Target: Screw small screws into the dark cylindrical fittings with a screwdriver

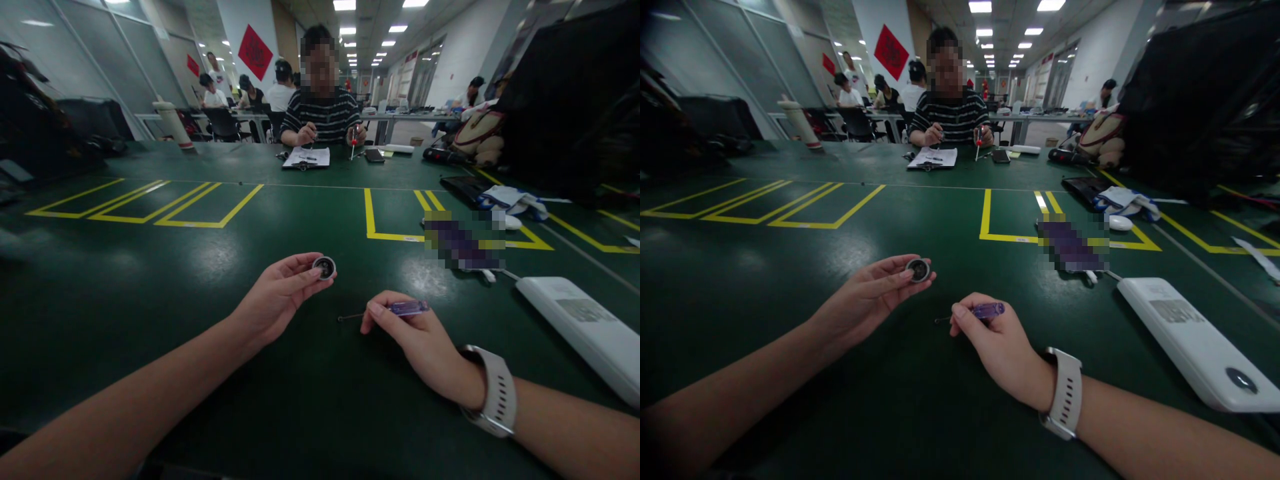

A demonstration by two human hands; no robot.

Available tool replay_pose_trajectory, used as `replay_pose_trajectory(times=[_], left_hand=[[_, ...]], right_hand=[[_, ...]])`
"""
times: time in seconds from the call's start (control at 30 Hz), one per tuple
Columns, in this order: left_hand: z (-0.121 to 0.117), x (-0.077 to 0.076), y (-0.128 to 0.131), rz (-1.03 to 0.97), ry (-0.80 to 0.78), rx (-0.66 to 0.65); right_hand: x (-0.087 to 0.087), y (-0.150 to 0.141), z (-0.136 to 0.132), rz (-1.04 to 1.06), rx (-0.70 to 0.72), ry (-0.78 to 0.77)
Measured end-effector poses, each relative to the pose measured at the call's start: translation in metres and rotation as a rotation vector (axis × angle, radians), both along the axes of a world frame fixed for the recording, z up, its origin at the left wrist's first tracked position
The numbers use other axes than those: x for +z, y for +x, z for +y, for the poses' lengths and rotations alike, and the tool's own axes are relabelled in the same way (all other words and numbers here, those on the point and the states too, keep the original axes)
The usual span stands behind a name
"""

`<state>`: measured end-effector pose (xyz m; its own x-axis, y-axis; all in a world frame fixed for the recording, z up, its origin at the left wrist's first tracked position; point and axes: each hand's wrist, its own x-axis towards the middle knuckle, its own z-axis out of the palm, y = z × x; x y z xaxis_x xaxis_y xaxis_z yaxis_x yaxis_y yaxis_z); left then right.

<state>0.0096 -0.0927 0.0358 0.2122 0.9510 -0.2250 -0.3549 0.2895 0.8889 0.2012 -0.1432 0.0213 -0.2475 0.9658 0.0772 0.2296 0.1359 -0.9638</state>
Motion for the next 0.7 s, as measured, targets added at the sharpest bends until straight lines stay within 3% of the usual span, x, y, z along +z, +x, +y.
replay_pose_trajectory(times=[0.43,0.7], left_hand=[[-0.0003,-0.0039,0.0024,0.037,-0.002,0.001],[-0.0028,-0.0077,0.0018,0.116,0.017,-0.016]], right_hand=[[-0.0049,-0.0023,-0.0063,-0.115,-0.041,0.191],[-0.0057,0.002,-0.0083,0.016,-0.022,0.442]])
